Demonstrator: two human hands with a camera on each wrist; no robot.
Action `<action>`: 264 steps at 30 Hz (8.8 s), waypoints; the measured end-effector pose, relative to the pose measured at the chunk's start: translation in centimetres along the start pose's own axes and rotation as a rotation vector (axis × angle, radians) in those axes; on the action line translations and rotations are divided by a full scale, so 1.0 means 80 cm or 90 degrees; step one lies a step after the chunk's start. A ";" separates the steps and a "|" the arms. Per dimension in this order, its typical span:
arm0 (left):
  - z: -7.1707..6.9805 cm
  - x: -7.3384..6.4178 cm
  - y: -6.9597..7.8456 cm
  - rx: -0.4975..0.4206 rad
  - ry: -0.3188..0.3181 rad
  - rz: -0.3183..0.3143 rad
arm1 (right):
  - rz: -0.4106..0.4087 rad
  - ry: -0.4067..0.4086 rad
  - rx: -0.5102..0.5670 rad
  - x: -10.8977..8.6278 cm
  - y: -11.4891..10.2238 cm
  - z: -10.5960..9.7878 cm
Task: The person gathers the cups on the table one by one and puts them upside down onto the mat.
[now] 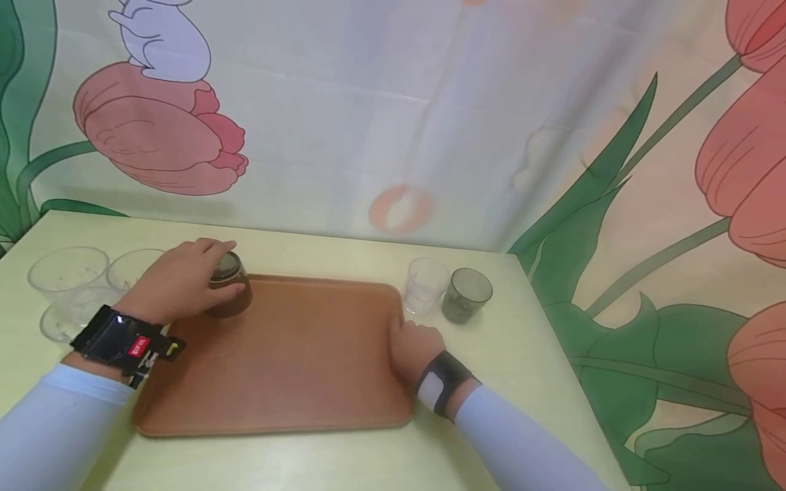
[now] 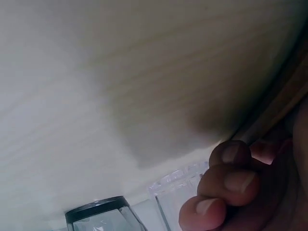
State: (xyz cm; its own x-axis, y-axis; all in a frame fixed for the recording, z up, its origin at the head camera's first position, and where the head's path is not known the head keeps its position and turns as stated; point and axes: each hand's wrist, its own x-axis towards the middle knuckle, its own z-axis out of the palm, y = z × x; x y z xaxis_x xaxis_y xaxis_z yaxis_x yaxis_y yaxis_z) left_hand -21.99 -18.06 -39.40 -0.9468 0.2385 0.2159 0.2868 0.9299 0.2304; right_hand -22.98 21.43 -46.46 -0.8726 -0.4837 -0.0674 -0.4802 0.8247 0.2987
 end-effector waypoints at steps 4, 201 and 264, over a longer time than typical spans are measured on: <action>-0.001 -0.004 0.007 -0.019 0.026 0.014 | 0.000 -0.006 -0.001 0.001 0.002 0.002; 0.017 -0.042 0.148 -0.122 0.168 0.361 | 0.136 0.130 0.194 0.013 0.170 -0.006; 0.017 -0.043 0.145 -0.123 0.136 0.334 | 0.053 0.278 0.163 -0.034 0.154 -0.031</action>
State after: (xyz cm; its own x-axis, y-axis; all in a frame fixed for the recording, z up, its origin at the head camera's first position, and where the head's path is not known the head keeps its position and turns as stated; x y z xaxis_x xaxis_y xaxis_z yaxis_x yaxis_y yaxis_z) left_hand -15.60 -7.74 -38.73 -0.6274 0.5712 0.5293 0.7480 0.6311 0.2054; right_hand -26.34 32.20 -40.25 -0.8163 -0.4462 0.3670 -0.4652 0.8843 0.0405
